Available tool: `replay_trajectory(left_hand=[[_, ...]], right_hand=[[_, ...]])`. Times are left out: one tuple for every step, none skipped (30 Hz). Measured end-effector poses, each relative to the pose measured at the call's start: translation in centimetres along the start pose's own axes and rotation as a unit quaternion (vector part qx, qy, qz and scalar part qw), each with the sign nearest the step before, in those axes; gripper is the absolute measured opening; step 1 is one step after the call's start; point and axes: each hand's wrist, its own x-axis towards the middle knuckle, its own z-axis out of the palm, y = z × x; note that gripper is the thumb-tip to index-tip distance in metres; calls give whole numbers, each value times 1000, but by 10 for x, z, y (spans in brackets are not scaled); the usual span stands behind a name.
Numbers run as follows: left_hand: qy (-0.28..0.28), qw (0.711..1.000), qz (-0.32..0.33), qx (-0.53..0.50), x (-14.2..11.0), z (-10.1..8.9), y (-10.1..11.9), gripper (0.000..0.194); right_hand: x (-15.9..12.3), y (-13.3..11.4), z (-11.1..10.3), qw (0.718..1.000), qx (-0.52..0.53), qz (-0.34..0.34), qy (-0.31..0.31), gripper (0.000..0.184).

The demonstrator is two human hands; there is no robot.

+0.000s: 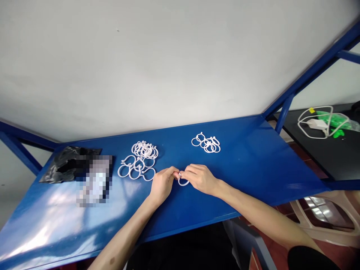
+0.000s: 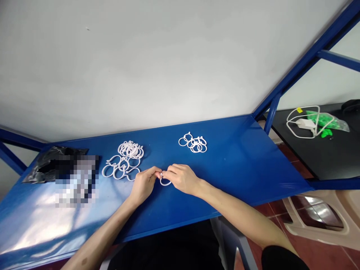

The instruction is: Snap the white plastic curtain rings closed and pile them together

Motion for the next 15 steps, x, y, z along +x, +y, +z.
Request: replay_trajectory(left_hand=[[1, 1000, 8, 8, 0, 0, 0, 27], [2, 1000, 17, 16, -1, 0, -1, 27], [3, 999, 25, 26, -1, 0, -1, 27], [3, 999, 33, 36, -2, 1, -2, 27], [2, 998, 40, 46, -2, 1, -2, 27], [-1, 997, 45, 55, -2, 0, -2, 28], [-6, 997, 49, 63, -2, 0, -3, 28], [-13, 996, 52, 67, -2, -1, -3, 28], [-22, 996, 53, 68, -2, -2, -4, 28], [-32, 996, 52, 66, -1, -3, -4, 28], [-39, 996, 52, 63, 0, -4, -4, 28], [-42, 996, 52, 61, 1, -5, -4, 27], [-39, 996, 55, 65, 2, -6, -3, 25], [-28, 995, 60, 76, 4, -8, -2, 21], [-8, 993, 68, 94, 6, -9, -2, 17]], right_hand=[[0, -1, 0, 1000, -2, -3, 1, 31], [0, -2, 0, 1000, -5, -7, 3, 30], [0, -3, 0, 1000, -8, -11, 5, 30], [-1, -3, -1, 1000, -12, -15, 8, 29], [-1, -3, -1, 1000, -17, -21, 9, 29], [-2, -3, -1, 999, -21, -27, 8, 29], [-3, -3, -1, 999, -23, -33, 7, 28], [-3, -3, 0, 999, -26, -39, 5, 28], [-4, -3, 1, 999, -28, -42, 3, 28], [-4, -2, 3, 999, -30, -41, 3, 28], [-3, -2, 5, 999, -34, -36, 6, 28], [-3, -2, 7, 999, -39, -27, 12, 27], [-1, -1, 8, 999, -46, -15, 20, 26], [1, 1, 8, 998, -50, -1, 28, 24], [3, 3, 8, 998, -53, 18, 37, 22]])
